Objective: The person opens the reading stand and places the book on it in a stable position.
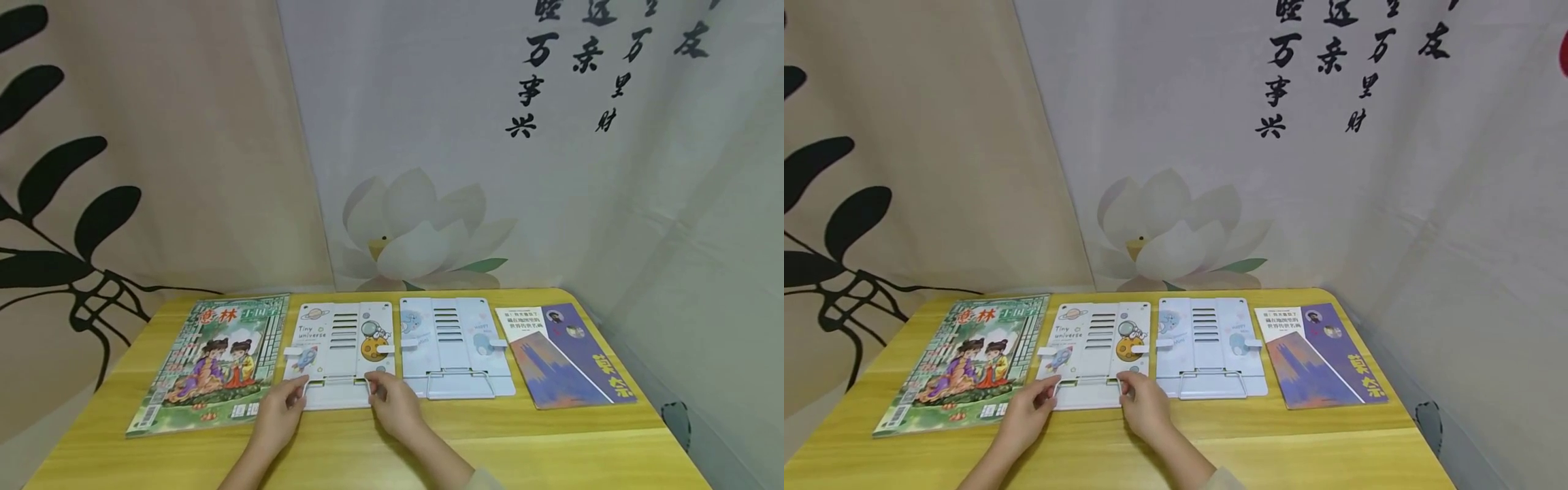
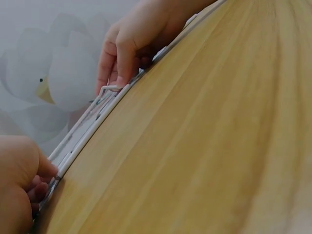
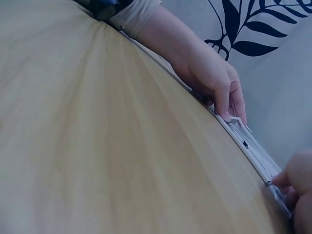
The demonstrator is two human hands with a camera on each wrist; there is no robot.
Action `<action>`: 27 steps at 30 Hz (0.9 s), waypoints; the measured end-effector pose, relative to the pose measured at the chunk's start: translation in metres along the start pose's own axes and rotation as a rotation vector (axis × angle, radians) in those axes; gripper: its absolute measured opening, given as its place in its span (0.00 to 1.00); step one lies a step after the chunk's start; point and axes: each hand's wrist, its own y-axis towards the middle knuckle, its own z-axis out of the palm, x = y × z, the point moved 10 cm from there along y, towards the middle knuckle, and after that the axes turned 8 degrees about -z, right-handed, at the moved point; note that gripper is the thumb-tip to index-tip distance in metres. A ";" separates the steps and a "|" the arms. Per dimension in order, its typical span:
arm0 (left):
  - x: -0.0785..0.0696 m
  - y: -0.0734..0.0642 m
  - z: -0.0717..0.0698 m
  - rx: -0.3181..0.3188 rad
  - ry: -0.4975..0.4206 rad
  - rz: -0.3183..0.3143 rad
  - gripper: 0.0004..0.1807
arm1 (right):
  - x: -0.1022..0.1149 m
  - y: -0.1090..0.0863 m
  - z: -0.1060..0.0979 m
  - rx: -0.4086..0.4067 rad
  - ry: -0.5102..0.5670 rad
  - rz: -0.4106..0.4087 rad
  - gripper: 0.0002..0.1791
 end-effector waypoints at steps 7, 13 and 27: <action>-0.005 -0.005 -0.002 -0.024 -0.046 0.098 0.20 | -0.002 -0.001 0.004 0.034 0.035 0.001 0.21; -0.006 -0.005 -0.003 -0.019 -0.063 0.119 0.23 | -0.001 -0.001 0.004 0.032 0.061 -0.009 0.21; -0.009 0.022 -0.029 0.073 -0.089 -0.042 0.14 | 0.001 0.018 -0.049 -0.170 0.158 -0.074 0.13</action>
